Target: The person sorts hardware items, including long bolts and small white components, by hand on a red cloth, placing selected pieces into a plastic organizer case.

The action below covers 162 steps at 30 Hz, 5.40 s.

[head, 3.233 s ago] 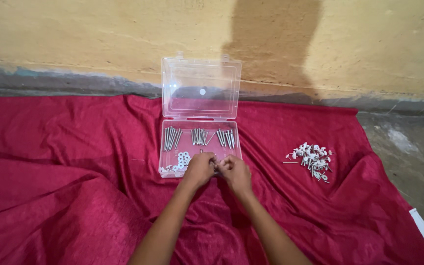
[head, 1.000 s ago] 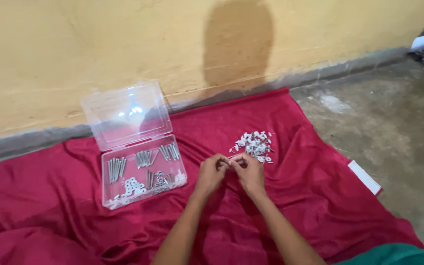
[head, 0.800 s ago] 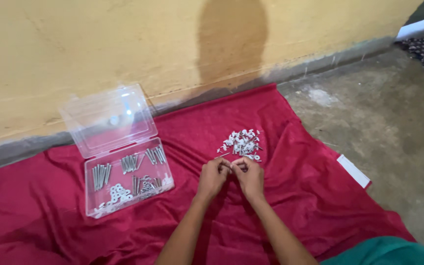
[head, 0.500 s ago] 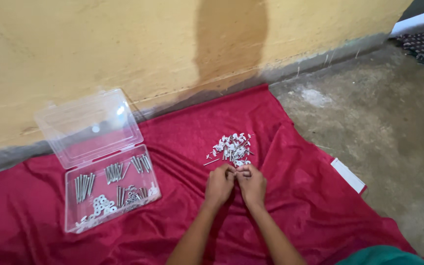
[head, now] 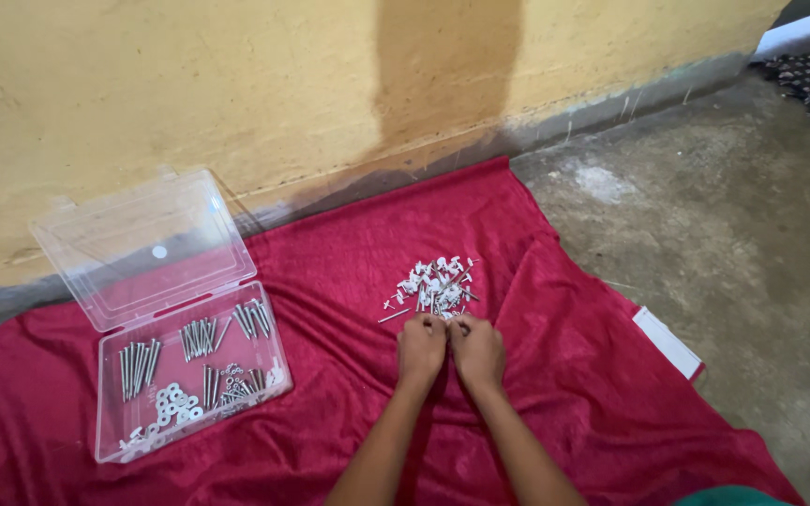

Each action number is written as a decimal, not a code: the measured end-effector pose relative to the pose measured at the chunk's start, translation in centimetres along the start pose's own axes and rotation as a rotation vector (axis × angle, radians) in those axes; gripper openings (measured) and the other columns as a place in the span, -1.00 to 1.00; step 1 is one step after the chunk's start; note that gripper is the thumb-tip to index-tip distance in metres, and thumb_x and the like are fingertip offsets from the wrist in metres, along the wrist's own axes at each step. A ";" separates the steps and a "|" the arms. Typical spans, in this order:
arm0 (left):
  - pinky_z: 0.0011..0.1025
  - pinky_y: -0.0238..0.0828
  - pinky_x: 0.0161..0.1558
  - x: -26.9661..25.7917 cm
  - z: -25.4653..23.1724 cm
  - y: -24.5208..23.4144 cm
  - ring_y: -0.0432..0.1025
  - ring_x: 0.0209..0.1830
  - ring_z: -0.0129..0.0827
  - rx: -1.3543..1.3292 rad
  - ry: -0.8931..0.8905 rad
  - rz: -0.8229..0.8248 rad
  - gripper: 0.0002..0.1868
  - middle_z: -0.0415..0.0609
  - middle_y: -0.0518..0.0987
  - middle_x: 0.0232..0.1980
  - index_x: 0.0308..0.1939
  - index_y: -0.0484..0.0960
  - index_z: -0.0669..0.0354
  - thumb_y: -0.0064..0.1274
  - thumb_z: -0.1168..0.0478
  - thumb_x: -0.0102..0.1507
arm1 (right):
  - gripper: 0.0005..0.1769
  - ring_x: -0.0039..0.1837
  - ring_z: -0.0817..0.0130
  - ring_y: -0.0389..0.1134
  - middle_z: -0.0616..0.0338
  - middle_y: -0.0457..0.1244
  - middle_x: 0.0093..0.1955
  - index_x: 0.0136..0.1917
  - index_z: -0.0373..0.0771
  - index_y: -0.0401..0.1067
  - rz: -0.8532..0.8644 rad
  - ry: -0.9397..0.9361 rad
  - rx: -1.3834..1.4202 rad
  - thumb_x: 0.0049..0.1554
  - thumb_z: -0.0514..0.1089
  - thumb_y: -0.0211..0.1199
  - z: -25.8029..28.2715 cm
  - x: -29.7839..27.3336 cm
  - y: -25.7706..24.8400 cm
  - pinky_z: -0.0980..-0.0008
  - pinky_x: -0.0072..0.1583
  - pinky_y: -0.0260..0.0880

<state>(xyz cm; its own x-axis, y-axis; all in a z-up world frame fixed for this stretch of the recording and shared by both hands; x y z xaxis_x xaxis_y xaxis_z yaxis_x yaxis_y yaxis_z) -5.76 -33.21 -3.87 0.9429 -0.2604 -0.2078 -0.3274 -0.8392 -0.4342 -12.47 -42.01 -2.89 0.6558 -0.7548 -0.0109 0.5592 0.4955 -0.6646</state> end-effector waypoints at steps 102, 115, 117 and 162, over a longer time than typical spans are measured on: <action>-0.10 0.55 -0.16 -2.3 9.0 -30.3 0.64 -0.24 -0.01 0.184 -0.407 -0.218 -0.77 0.15 0.72 -0.26 -0.39 0.75 0.17 0.25 0.07 0.11 | -0.79 -0.25 -0.03 0.47 -0.25 0.36 -0.33 -0.30 -0.43 0.53 0.405 -0.352 0.018 0.07 -0.21 0.34 18.3 -13.7 18.4 0.09 -0.12 0.46; -0.12 0.52 -0.17 -1.6 10.1 -30.0 0.61 -0.29 0.00 0.225 -0.363 -0.244 -0.76 0.15 0.72 -0.28 -0.40 0.78 0.15 0.20 0.06 0.09 | -0.85 -0.25 0.06 0.49 -0.21 0.38 -0.31 -0.27 -0.42 0.53 0.441 -0.302 0.051 0.04 -0.25 0.37 18.7 -14.0 17.7 0.16 -0.13 0.46; -0.11 0.52 -0.17 -1.4 10.2 -30.0 0.61 -0.27 -0.01 0.221 -0.383 -0.261 -0.78 0.13 0.71 -0.26 -0.38 0.77 0.11 0.23 0.06 0.07 | -0.86 -0.25 0.07 0.50 -0.19 0.39 -0.30 -0.27 -0.42 0.52 0.440 -0.338 0.109 0.03 -0.27 0.35 18.4 -14.0 17.5 0.17 -0.13 0.47; -0.14 0.48 -0.05 -3.6 -4.9 -1.5 0.58 -0.07 0.05 0.105 0.449 0.118 -0.83 0.17 0.66 -0.07 -0.14 0.71 0.25 0.15 0.38 0.18 | -0.81 -0.18 0.42 0.47 0.11 0.44 -0.17 -0.02 -0.31 0.61 -0.061 -0.179 0.376 0.06 -0.26 0.36 -4.1 0.1 -1.8 0.42 -0.08 0.46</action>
<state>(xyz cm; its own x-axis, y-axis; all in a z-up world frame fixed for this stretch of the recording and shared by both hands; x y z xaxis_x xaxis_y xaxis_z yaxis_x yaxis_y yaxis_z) -8.40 -33.34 1.81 0.8247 -0.5509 0.1283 -0.4165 -0.7449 -0.5212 -15.54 -44.73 -4.80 0.6748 -0.7177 0.1718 0.7243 0.5995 -0.3405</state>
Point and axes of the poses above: each hand's wrist, its own x-axis towards the middle knuckle, its own y-axis out of the palm, z = x × y, the point moved 1 cm from there along x, towards the middle knuckle
